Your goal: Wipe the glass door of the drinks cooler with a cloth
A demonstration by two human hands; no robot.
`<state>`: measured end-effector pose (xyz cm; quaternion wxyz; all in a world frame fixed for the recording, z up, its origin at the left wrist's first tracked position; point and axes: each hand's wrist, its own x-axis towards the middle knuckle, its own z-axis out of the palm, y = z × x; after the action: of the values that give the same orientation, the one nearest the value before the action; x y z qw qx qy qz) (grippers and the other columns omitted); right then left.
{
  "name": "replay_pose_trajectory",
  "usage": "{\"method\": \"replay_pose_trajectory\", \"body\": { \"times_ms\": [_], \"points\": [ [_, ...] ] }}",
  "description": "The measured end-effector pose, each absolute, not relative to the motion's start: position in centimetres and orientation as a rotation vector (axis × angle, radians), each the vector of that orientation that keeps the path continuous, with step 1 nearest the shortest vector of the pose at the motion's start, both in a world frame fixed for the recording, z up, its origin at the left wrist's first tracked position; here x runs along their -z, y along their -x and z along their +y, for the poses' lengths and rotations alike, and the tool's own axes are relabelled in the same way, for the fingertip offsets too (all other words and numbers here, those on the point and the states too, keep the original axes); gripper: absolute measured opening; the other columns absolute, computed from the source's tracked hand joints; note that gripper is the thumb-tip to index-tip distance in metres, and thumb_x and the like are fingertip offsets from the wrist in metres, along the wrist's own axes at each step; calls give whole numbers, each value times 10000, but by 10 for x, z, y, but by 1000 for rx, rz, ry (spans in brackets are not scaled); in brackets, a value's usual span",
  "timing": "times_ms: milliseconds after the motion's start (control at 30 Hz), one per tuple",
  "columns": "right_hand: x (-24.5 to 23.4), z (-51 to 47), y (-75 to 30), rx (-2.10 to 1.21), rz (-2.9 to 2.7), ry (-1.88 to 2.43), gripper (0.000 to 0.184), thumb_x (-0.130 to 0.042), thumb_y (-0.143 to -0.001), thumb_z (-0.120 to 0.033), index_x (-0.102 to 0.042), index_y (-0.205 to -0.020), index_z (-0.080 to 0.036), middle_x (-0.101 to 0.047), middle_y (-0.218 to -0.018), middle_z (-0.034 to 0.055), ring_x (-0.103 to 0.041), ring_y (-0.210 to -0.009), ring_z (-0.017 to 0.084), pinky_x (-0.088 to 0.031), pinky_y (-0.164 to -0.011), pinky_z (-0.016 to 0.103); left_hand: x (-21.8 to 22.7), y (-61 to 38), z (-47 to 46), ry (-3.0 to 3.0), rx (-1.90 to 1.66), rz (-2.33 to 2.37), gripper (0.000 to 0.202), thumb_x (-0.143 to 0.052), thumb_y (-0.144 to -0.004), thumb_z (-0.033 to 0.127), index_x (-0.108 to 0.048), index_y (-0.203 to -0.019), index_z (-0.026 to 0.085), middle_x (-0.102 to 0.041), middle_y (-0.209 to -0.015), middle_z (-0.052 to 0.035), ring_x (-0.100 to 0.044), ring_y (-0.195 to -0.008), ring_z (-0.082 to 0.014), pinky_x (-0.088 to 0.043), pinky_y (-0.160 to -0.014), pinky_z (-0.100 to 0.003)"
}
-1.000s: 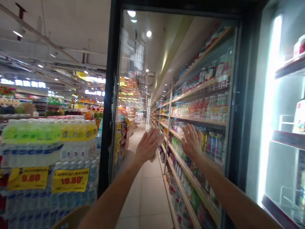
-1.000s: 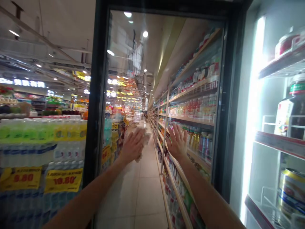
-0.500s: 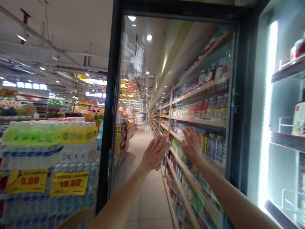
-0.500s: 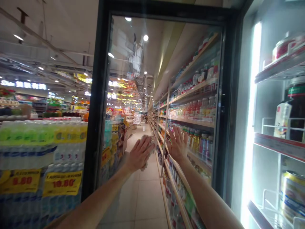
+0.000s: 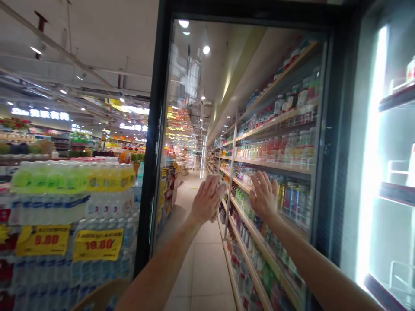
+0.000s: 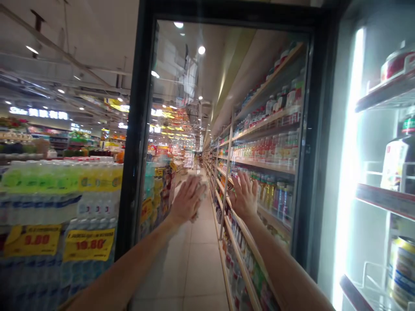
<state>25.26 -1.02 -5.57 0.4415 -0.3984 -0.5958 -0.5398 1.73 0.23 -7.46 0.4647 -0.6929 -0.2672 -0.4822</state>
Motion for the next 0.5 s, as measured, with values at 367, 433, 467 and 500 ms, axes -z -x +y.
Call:
{"method": "replay_pose_trajectory", "body": {
  "times_ms": [367,433,467,500],
  "points": [
    [55,-11,-251,1331,-1471,1020,513,-424,-825,-272,-369,-1331,-206,-422,-1365,122,-327,-1295,243,-168,-1063,486,36,45,21,1382,1655,-985,485,-443,-856,277,-365,-1321,161,-167,-1481,-141,-105,-1371,-280,-216,-1080,-488],
    [55,-12,-250,1334,-1471,1018,497,-422,-825,-272,-388,-1316,-202,-434,-1356,123,-335,-1291,243,-173,-1060,486,33,24,18,1441,1586,-951,491,-443,-858,276,-356,-1327,161,-173,-1480,-138,-76,-1374,-280,-218,-1079,-488],
    [55,-12,-250,1337,-1471,1020,487,-422,-826,-273,-399,-1307,-199,-437,-1353,124,-338,-1289,244,-176,-1059,486,34,10,15,1512,1498,-903,489,-440,-857,264,-354,-1329,169,-179,-1480,-130,-60,-1375,-278,-226,-1076,-485],
    [55,-11,-250,1343,-1468,1022,477,-422,-827,-275,-409,-1297,-195,-440,-1351,125,-340,-1288,245,-178,-1059,485,36,-7,11,1599,1383,-829,485,-436,-857,253,-356,-1330,179,-189,-1480,-119,-50,-1375,-276,-236,-1073,-477]
  ]
}}
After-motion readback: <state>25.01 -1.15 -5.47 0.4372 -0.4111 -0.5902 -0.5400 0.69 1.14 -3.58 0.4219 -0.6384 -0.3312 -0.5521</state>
